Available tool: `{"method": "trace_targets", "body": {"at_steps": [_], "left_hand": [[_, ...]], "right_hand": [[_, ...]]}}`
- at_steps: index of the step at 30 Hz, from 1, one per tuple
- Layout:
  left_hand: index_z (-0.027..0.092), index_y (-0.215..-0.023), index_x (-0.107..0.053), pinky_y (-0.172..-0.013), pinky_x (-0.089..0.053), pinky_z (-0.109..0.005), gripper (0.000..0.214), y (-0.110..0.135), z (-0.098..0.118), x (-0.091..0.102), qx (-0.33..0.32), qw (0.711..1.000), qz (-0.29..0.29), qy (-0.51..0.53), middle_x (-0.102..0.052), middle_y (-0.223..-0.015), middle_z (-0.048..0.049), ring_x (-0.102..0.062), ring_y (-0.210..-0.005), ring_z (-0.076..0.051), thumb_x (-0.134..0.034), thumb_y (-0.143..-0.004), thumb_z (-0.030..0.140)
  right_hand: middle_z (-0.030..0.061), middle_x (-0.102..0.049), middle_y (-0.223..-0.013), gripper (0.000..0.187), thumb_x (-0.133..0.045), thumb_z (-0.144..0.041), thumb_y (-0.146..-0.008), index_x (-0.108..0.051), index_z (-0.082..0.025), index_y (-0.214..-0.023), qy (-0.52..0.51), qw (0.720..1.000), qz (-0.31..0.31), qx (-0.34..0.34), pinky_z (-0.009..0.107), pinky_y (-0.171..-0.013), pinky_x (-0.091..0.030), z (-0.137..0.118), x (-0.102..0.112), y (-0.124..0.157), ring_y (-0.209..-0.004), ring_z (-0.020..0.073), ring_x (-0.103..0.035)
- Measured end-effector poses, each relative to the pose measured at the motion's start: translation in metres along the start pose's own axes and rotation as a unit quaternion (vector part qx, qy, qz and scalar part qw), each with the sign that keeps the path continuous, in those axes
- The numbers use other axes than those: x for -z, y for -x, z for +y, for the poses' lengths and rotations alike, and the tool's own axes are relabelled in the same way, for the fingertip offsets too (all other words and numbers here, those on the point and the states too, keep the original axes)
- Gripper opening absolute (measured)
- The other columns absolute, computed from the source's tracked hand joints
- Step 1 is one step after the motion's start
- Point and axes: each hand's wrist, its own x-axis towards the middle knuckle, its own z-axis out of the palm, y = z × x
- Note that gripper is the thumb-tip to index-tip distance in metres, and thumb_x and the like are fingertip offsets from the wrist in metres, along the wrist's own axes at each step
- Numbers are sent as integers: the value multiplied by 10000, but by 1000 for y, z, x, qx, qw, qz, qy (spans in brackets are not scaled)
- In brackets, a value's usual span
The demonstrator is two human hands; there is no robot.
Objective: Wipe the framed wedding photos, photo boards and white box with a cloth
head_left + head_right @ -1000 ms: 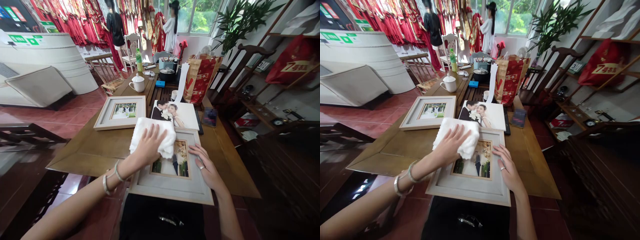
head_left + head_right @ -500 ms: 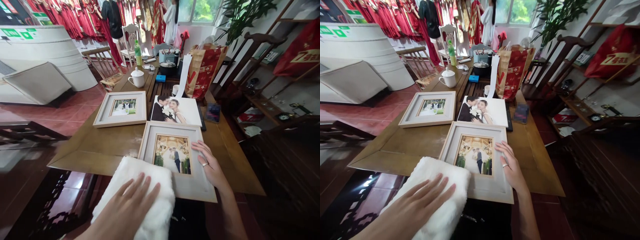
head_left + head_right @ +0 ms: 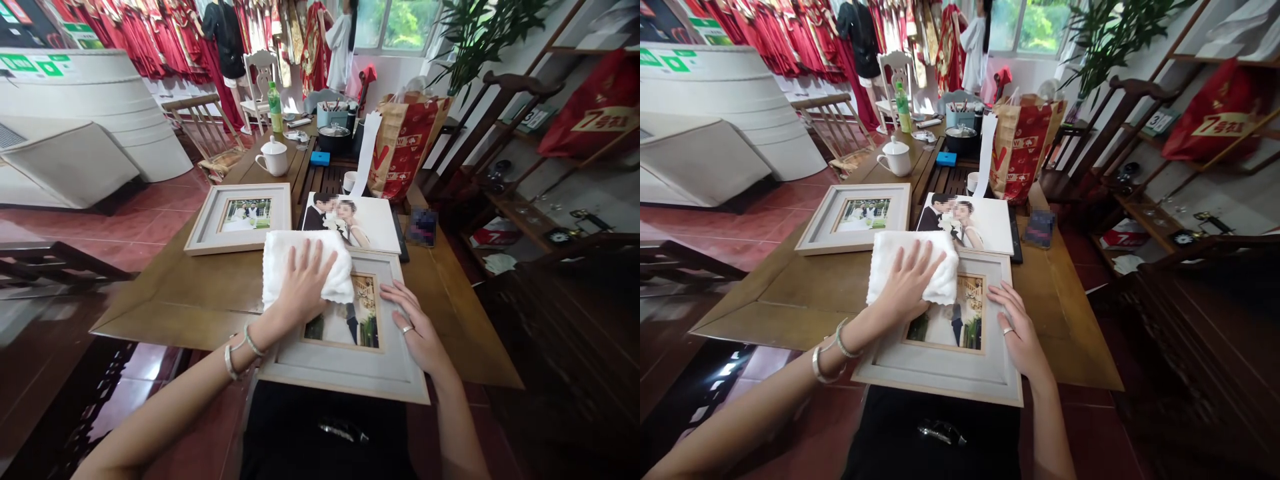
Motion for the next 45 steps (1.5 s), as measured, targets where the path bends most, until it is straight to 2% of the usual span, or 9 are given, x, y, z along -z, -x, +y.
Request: {"method": "trace_targets", "body": {"at_steps": [3,9,13,17,23,28,31,39,45], "left_hand": [[160,-1472,-223,-1113,-39,-614,890,15,7,8,-32,997,-64,5,-110,-1561,-190,14,-1417,-402,-591,-662,125],[234,-1493,-115,-1097,22,-645,1105,95,35,11,-115,968,-217,45,23,-1577,-126,115,-1405,-396,-589,-507,83],[263,-1497,-17,-1084,57,-663,1203,120,48,4,-142,956,-247,76,103,-1564,-126,138,-1394,-411,-618,-467,104],[234,-1499,-16,-1113,29,-621,1155,100,54,5,-97,972,-201,77,89,-1567,-139,135,-1403,-377,-601,-513,96],[158,-1489,-121,-1121,-40,-595,1019,25,41,-3,-43,996,-74,15,0,-1558,-223,126,-1392,-403,-696,-651,230],[123,-1486,-127,-1109,-39,-617,937,-19,39,-10,-67,998,-22,-3,12,-1547,-251,100,-1400,-407,-651,-721,255],[116,-1484,-147,-1094,-53,-646,915,-3,51,-9,-87,994,-62,8,-24,-1546,-254,68,-1404,-420,-635,-735,308],[152,-1484,-197,-1055,-188,-693,948,97,82,12,-178,956,-224,62,-169,-1519,-266,-110,-1390,-466,-665,-716,450],[118,-1486,-170,-1106,-114,-640,897,62,74,5,-123,984,-130,2,-99,-1537,-249,-29,-1411,-418,-643,-754,331]], "right_hand": [[25,-500,-1378,321,-386,-260,-936,-565,-303,-1199,-5,1000,11,1,522,-1144,-197,0,-1,0,-1387,224,-268],[40,-521,-1356,311,-405,-255,-928,-580,-291,-1183,-11,999,32,3,517,-1147,-190,-1,-3,-1,-1372,231,-302],[44,-521,-1356,301,-406,-265,-934,-579,-287,-1178,-13,999,34,2,502,-1147,-197,-1,-3,-1,-1375,225,-297],[35,-515,-1367,302,-409,-277,-937,-577,-290,-1189,-12,1000,24,1,497,-1146,-201,1,-1,0,-1381,227,-287],[40,-497,-1385,311,-410,-297,-944,-561,-290,-1216,-14,1000,15,5,512,-1146,-198,2,0,0,-1389,225,-269],[41,-490,-1388,311,-417,-297,-942,-561,-295,-1218,-20,1000,24,-3,511,-1141,-213,1,-2,0,-1389,227,-274],[48,-499,-1379,300,-432,-294,-936,-565,-293,-1204,-27,999,37,2,507,-1137,-226,3,-2,0,-1383,229,-287],[42,-519,-1362,301,-420,-273,-931,-577,-291,-1187,-14,999,36,3,491,-1150,-194,2,-2,0,-1373,223,-304],[56,-524,-1353,318,-427,-289,-925,-563,-281,-1213,-13,1000,26,7,507,-1138,-218,1,-1,0,-1375,242,-299]]}}
